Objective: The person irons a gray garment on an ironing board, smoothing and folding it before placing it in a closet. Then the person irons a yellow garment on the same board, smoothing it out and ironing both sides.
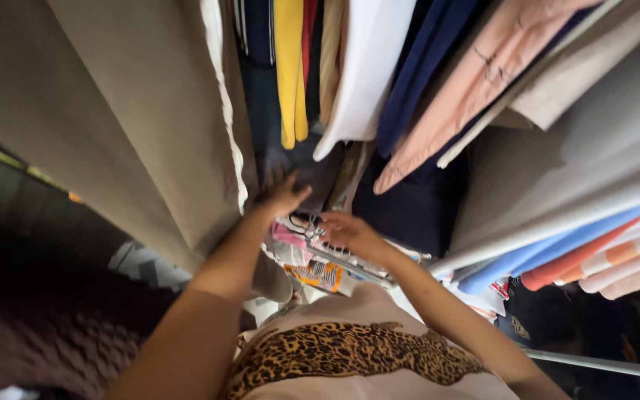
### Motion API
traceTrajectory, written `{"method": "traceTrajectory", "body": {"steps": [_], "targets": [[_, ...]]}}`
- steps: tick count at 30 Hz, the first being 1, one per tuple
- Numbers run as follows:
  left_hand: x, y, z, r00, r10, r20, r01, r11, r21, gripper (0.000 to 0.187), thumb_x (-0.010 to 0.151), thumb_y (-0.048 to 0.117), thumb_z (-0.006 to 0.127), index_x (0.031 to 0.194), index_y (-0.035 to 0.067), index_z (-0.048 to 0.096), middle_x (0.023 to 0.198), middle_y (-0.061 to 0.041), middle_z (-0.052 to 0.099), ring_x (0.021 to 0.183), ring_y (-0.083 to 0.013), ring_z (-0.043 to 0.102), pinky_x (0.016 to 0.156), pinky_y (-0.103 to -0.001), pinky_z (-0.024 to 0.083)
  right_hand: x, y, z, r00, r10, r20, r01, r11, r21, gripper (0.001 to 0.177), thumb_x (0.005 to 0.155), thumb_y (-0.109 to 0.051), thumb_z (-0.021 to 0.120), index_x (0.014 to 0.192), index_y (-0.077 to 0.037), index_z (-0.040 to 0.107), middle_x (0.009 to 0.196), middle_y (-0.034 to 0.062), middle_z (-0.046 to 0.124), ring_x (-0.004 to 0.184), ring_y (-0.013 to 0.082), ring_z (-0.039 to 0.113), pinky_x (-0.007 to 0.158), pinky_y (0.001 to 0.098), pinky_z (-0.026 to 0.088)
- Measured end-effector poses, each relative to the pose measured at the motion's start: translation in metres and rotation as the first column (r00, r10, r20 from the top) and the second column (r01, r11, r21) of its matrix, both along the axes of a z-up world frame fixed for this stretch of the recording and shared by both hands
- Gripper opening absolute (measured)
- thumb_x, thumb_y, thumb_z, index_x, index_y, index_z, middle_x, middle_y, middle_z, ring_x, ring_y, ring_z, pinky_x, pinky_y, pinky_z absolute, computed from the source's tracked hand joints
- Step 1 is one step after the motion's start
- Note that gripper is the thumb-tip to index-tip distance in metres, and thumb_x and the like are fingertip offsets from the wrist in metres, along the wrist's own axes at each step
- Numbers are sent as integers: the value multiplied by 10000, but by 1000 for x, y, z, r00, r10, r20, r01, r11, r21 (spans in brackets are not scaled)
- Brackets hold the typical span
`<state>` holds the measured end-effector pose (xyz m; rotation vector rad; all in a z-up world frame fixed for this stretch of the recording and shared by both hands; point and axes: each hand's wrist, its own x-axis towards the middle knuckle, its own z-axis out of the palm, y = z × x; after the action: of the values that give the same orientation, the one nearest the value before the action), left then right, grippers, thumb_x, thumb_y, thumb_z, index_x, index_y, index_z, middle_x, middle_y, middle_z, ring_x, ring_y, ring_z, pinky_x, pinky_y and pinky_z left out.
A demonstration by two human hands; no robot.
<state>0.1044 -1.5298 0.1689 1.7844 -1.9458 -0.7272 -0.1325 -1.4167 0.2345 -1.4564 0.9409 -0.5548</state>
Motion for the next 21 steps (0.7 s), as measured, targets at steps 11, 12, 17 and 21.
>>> {"method": "traceTrajectory", "body": {"steps": [11,12,17,21], "targets": [[17,165,21,529,17,-848,65,996,61,511,1002,347,583,1453,109,540,1340,-51,692,1247,-154,600,1076,-305,441,6,18,7,997,77,13,-76,996,-41,367,1000,-158,546,1328,-5,609,1255,142,705,1095,235,714,959,364,576],[16,186,16,509,0,-861,27,1000,16,497,1004,322,592,1442,91,558,1341,-55,690,1246,-152,600,1082,-303,444,16,19,3,997,75,29,-75,997,-18,349,1011,-153,549,1320,-2,608,1235,161,707,1084,239,713,946,367,576],[13,324,-38,391,251,-886,-329,937,120,431,1000,225,625,1394,54,599,1311,-8,687,1194,-123,615,1040,-279,469,76,55,-33,993,120,3,-119,991,65,316,1017,-137,510,1299,-24,600,1235,142,706,1036,230,711,886,368,582],[13,427,-80,14,551,-834,-589,679,439,360,1024,228,602,1328,41,656,1103,-40,682,958,-155,581,836,-312,473,111,92,-71,935,350,-59,-343,934,101,330,1009,-141,512,1306,-33,607,1230,141,711,1019,228,713,880,368,578]]}}
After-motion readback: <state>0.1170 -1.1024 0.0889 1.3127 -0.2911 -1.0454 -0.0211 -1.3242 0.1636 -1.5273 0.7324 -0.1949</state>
